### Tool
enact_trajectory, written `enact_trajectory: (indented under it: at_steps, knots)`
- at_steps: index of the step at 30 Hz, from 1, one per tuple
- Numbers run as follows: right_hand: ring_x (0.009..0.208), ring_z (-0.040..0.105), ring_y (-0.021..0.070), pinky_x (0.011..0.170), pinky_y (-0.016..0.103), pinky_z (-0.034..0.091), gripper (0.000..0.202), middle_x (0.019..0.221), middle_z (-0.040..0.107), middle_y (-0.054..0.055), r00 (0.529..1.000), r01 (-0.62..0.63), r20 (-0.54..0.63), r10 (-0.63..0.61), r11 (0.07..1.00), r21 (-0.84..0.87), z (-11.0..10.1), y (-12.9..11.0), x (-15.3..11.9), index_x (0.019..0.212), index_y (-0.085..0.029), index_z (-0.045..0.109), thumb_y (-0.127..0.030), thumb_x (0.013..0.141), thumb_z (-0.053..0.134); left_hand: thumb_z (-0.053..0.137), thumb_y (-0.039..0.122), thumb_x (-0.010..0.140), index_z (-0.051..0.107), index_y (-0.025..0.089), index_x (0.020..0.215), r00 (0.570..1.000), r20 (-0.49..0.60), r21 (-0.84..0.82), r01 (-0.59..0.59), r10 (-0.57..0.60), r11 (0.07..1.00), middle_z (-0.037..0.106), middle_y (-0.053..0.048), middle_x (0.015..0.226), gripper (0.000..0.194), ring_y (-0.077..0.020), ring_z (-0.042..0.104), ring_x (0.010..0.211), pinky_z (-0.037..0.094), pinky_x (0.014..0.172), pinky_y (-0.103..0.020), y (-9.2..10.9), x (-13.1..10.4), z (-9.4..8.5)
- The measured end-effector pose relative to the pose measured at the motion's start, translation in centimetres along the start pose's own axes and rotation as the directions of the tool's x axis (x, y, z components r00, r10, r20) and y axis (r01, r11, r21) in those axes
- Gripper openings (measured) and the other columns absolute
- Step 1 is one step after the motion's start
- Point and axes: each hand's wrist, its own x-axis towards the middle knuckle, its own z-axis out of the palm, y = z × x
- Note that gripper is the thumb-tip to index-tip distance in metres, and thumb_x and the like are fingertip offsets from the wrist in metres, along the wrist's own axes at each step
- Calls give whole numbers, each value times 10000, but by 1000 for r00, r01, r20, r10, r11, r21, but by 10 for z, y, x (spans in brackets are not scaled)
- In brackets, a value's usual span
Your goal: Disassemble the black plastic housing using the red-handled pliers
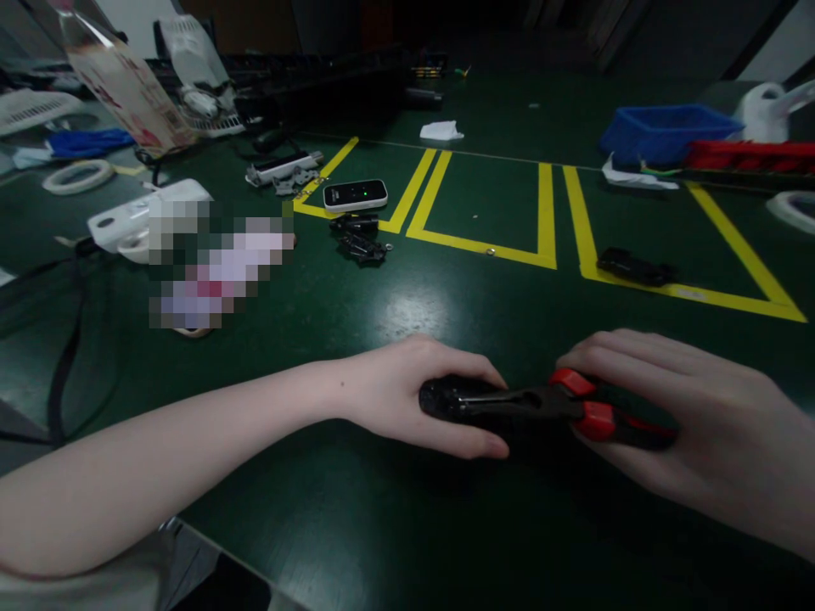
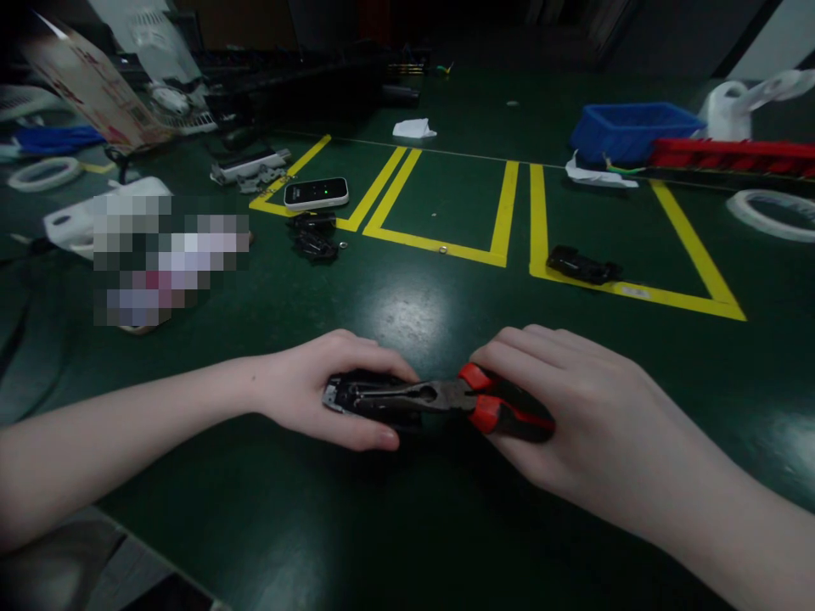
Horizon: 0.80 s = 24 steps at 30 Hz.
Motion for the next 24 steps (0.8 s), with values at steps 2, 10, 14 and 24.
enact_trajectory:
  at_steps: [2, 10, 14, 24]
  knots:
    - [742, 647, 194, 585, 301, 528, 199, 897, 673, 24, 1000, 10, -15, -10, 1000, -17, 2, 0, 0, 1030, -262, 601, -316, 838, 608, 737, 435, 866, 660, 126, 1156, 1000, 8, -7, 7, -7, 1000, 699, -45, 942, 430, -143, 655, 789, 497, 677, -223, 0, 1, 0]
    - [733, 640, 185, 571, 297, 536, 179, 891, 649, 10, 999, 32, -30, -34, 997, -76, 2, 0, 1, 1024, -269, 567, -309, 851, 585, 742, 413, 866, 656, 121, 1174, 1000, -14, -35, 17, -18, 999, 700, -56, 967, 434, -149, 654, 801, 502, 687, -234, 2, 1, -1]
    - [737, 648, 188, 564, 300, 546, 200, 909, 660, 10, 999, 41, -25, -44, 992, -121, 1, 5, 0, 1037, -274, 563, -318, 844, 591, 755, 385, 859, 653, 129, 1184, 1000, -7, -66, 14, -15, 998, 690, -46, 968, 426, -150, 648, 821, 506, 712, -240, 2, 1, -2]
    - [882, 648, 316, 703, 485, 532, 284, 973, 689, 62, 992, 77, -82, -101, 962, -260, 7, 15, -10, 1069, -277, 623, -364, 798, 619, 796, 310, 829, 677, 153, 1106, 997, -70, -157, -27, 16, 987, 662, 5, 897, 340, -112, 629, 798, 483, 691, -193, 0, -1, -3]
